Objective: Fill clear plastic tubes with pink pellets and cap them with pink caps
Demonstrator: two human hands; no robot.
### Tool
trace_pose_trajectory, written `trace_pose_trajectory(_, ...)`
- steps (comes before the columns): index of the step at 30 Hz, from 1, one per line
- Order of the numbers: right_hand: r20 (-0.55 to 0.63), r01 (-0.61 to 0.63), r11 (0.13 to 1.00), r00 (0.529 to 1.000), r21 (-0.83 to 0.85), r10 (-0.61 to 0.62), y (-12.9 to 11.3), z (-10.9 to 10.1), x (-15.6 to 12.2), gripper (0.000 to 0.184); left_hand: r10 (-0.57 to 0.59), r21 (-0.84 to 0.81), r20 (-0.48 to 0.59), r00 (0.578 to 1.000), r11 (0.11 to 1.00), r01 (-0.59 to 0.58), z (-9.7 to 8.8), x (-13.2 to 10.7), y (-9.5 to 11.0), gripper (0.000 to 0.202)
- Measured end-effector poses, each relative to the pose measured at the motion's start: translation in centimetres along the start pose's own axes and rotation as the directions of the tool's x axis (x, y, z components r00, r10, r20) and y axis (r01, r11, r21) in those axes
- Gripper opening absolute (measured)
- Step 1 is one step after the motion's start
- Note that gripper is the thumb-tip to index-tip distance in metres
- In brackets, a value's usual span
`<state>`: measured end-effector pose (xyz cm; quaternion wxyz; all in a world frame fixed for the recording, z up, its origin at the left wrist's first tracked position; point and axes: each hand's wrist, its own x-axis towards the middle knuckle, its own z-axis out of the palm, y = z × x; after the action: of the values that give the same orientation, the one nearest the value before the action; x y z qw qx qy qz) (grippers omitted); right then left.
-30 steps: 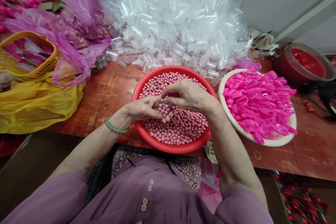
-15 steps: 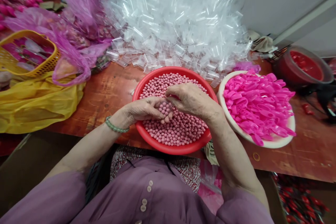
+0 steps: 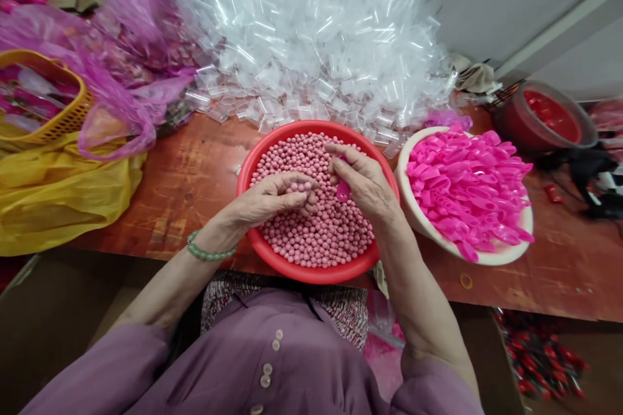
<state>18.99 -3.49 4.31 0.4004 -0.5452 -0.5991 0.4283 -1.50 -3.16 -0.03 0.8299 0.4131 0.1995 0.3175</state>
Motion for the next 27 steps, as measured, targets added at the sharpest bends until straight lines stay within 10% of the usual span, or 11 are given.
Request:
trace_pose_trajectory(8,-0.378,0.188,0.93,0.924,0.316,-0.059,1.5,4.0,0.5,0.018,0.05,0.049,-0.168,0.985,0.998,-0.042,0.9,0.3,0.3,0.033)
trace_pose_trajectory(27,-0.598,0.252,0.968,0.774,-0.007,-0.206,1.7,7.3,0.0,0.026,0.009,-0.124,-0.332,0.943,0.991,-0.053,0.2,1.2,-0.3,0.035)
